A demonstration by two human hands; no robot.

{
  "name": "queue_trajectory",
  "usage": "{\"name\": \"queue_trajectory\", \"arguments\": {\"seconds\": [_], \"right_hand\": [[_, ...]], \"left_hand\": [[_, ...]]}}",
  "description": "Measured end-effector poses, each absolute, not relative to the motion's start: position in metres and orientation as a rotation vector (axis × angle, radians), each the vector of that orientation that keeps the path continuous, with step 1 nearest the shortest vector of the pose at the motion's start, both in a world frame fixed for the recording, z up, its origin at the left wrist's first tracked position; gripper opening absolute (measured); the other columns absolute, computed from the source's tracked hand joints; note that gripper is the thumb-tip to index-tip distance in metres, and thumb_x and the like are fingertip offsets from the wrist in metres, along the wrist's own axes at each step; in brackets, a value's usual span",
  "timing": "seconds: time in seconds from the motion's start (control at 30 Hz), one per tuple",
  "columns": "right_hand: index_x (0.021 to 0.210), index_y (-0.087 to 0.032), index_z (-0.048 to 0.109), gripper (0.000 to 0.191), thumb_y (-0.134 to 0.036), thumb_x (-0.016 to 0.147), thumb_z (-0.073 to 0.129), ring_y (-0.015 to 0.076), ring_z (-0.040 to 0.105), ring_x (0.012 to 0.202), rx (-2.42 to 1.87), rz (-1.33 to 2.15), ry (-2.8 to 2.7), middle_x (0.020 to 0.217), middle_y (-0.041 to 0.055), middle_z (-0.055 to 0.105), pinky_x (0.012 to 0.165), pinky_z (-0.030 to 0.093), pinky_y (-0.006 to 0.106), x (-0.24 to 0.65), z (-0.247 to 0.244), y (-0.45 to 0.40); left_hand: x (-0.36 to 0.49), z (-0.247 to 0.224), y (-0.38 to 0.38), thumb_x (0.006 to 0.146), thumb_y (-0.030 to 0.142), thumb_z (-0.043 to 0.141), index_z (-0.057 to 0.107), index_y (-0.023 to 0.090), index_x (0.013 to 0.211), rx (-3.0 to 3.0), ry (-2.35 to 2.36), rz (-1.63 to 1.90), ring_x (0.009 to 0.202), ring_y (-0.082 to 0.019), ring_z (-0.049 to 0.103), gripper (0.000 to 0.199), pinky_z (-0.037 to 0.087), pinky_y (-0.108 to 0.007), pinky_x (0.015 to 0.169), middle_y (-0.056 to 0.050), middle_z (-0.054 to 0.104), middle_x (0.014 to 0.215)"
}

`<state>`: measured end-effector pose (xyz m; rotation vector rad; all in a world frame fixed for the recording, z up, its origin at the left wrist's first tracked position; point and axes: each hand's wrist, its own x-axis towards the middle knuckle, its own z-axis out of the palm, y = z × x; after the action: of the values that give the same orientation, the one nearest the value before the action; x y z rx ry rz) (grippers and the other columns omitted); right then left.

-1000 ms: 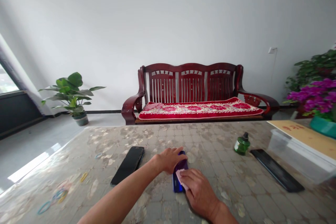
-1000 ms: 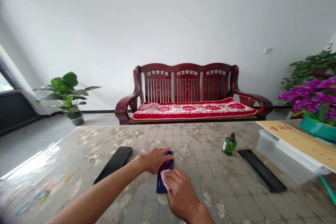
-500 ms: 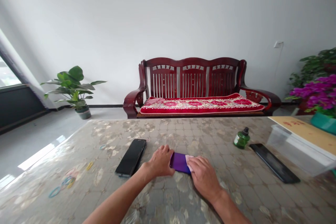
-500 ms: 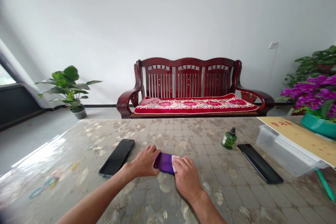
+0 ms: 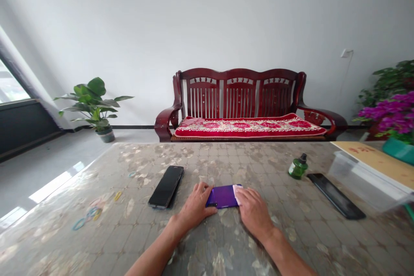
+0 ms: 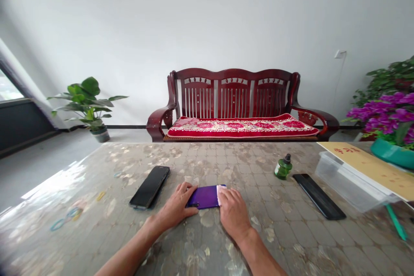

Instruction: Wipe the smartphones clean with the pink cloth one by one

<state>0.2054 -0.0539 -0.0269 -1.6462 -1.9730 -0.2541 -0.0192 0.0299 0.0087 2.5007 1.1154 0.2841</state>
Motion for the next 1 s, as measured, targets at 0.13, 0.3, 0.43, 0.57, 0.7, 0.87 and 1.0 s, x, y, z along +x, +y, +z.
{"name": "queue_trajectory", "arguments": {"seconds": [0.13,0.3,0.43,0.57,0.7,0.87,1.0], "right_hand": [[0.122,-0.022,0.066,0.047,-0.004,0.083,0.047,0.0168,0.060,0.114,-1.496,-0.159,-2.085,0.121,0.0049,0.070,0.107,0.038,0.033,0.186,-0.023,-0.058],[0.119,-0.021,0.067,0.047,-0.003,0.081,0.045,0.0194,0.061,0.112,-1.599,-0.205,-2.006,0.120,0.0058,0.070,0.106,0.039,0.037,0.195,-0.025,-0.059],[0.117,-0.020,0.068,0.047,-0.002,0.080,0.045,0.0199,0.063,0.108,-1.670,-0.281,-1.935,0.117,0.0057,0.071,0.104,0.039,0.038,0.205,-0.029,-0.060],[0.121,-0.021,0.067,0.048,-0.003,0.081,0.047,0.0178,0.061,0.112,-1.557,-0.246,-2.026,0.120,0.0049,0.070,0.106,0.038,0.034,0.189,-0.028,-0.062],[0.123,-0.023,0.066,0.050,-0.003,0.081,0.046,0.0165,0.060,0.116,-1.538,-0.193,-2.071,0.123,0.0042,0.069,0.109,0.036,0.033,0.184,-0.026,-0.064],[0.120,-0.020,0.067,0.048,-0.002,0.083,0.042,0.0193,0.061,0.113,-1.789,-0.232,-1.994,0.123,0.0064,0.069,0.107,0.037,0.037,0.209,-0.024,-0.056],[0.121,-0.018,0.067,0.045,-0.004,0.086,0.042,0.0203,0.061,0.114,-1.855,-0.232,-2.020,0.121,0.0086,0.069,0.107,0.038,0.036,0.204,-0.021,-0.047]], "left_hand": [[-0.019,0.002,0.026,0.079,0.031,0.072,0.054,0.019,0.133,2.477,1.128,0.362,0.117,-0.027,0.048,0.058,0.040,-0.035,0.103,-0.010,0.052,0.125],[-0.019,-0.002,0.025,0.078,0.033,0.072,0.057,0.020,0.128,2.457,1.138,0.438,0.116,-0.028,0.049,0.054,0.041,-0.036,0.102,-0.009,0.054,0.123],[-0.018,-0.004,0.025,0.077,0.034,0.072,0.059,0.021,0.127,2.446,1.152,0.469,0.116,-0.028,0.050,0.054,0.042,-0.036,0.102,-0.009,0.055,0.122],[-0.018,-0.005,0.025,0.075,0.034,0.073,0.060,0.020,0.125,2.434,1.147,0.502,0.114,-0.028,0.051,0.053,0.043,-0.036,0.100,-0.009,0.056,0.119],[-0.017,-0.005,0.026,0.075,0.034,0.073,0.061,0.021,0.123,2.429,1.151,0.521,0.112,-0.027,0.052,0.052,0.042,-0.035,0.099,-0.009,0.057,0.118],[-0.016,-0.006,0.027,0.074,0.036,0.073,0.061,0.022,0.125,2.424,1.160,0.511,0.112,-0.027,0.053,0.054,0.043,-0.035,0.098,-0.008,0.057,0.119],[-0.016,-0.007,0.028,0.073,0.037,0.073,0.061,0.021,0.124,2.418,1.162,0.511,0.109,-0.027,0.054,0.055,0.044,-0.034,0.097,-0.008,0.057,0.119]]}}
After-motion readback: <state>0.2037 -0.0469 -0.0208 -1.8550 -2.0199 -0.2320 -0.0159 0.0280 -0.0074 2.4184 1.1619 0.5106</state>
